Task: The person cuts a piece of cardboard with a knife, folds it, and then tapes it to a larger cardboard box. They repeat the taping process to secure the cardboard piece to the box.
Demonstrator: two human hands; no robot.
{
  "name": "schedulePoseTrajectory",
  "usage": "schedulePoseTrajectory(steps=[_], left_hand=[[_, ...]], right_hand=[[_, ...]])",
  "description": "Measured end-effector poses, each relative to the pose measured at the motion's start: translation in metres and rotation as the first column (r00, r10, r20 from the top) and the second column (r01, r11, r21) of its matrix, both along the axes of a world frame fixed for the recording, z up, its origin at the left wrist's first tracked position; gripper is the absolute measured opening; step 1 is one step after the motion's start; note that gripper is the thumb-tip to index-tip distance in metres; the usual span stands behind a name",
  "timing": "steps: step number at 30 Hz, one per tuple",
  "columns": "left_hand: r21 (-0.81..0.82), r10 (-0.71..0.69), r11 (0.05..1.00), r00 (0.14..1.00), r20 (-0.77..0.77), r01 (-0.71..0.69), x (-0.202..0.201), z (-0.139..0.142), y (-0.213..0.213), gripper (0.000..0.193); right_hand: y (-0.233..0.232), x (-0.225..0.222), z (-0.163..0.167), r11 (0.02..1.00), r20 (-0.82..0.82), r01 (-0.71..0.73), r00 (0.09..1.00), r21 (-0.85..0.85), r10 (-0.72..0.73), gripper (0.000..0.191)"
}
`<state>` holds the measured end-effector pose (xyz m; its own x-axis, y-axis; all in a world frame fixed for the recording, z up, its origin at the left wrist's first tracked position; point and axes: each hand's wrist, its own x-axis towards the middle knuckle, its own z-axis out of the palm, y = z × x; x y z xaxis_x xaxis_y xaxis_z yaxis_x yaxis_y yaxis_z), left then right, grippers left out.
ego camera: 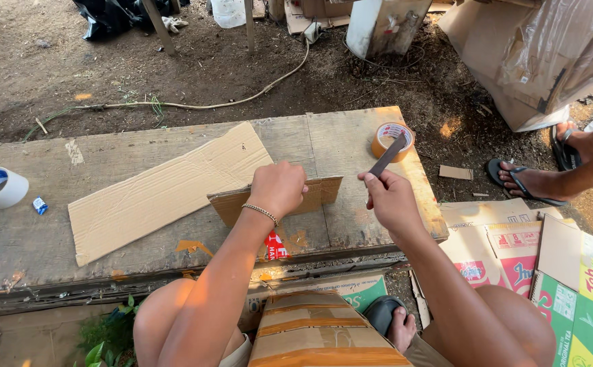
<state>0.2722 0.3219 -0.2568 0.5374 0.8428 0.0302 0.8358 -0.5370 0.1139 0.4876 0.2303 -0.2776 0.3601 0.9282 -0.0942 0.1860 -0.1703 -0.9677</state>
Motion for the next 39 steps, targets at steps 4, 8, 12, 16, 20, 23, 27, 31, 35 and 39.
schedulePoseTrajectory(steps=[4,8,12,16,20,23,27,31,35,39], left_hand=[[-0.120,0.025,0.993,0.997,0.068,-0.017,-0.005,0.001,-0.002,0.021],[-0.181,0.032,0.983,0.997,0.075,-0.018,-0.011,0.006,-0.006,0.023],[-0.179,0.027,0.984,0.996,0.090,-0.010,-0.006,0.016,-0.010,0.023],[-0.196,-0.029,0.978,0.983,0.181,0.065,-0.007,0.024,-0.012,0.021],[-0.221,-0.007,0.974,0.984,0.177,0.047,-0.013,0.025,-0.011,0.023],[-0.227,-0.011,0.972,0.982,0.187,0.054,-0.014,0.027,-0.009,0.025],[-0.254,-0.037,0.963,0.979,0.203,0.089,-0.015,0.034,-0.009,0.028],[-0.335,0.013,0.941,0.984,0.179,0.048,-0.014,0.044,-0.011,0.029],[-0.387,0.068,0.922,0.987,0.143,-0.007,-0.009,0.050,-0.014,0.027],[-0.375,0.048,0.926,0.976,0.214,0.036,-0.009,0.047,-0.013,0.019]], right_hand=[[-0.006,-0.026,0.003,0.996,0.301,-0.025,0.952,-0.086,0.050,0.029],[-0.007,-0.053,-0.008,0.990,0.485,-0.138,0.863,-0.041,0.140,0.029],[-0.009,-0.057,-0.023,0.964,0.618,-0.229,0.780,0.139,0.096,0.023],[-0.002,-0.057,-0.033,0.960,0.506,-0.217,0.857,0.177,0.100,0.020],[0.010,-0.061,-0.034,0.987,0.134,-0.163,0.978,0.005,0.160,0.032],[0.011,-0.058,-0.030,0.963,-0.414,-0.209,0.902,-0.171,0.122,0.036],[0.006,-0.055,-0.021,0.939,-0.564,-0.248,0.822,-0.237,0.075,0.039],[0.002,-0.064,-0.007,0.976,-0.410,-0.161,0.908,-0.150,0.087,0.039],[-0.007,-0.072,0.010,0.976,0.236,0.010,0.970,0.216,-0.062,0.030],[-0.014,-0.076,0.022,0.840,0.510,-0.209,0.855,0.501,-0.092,0.020]])
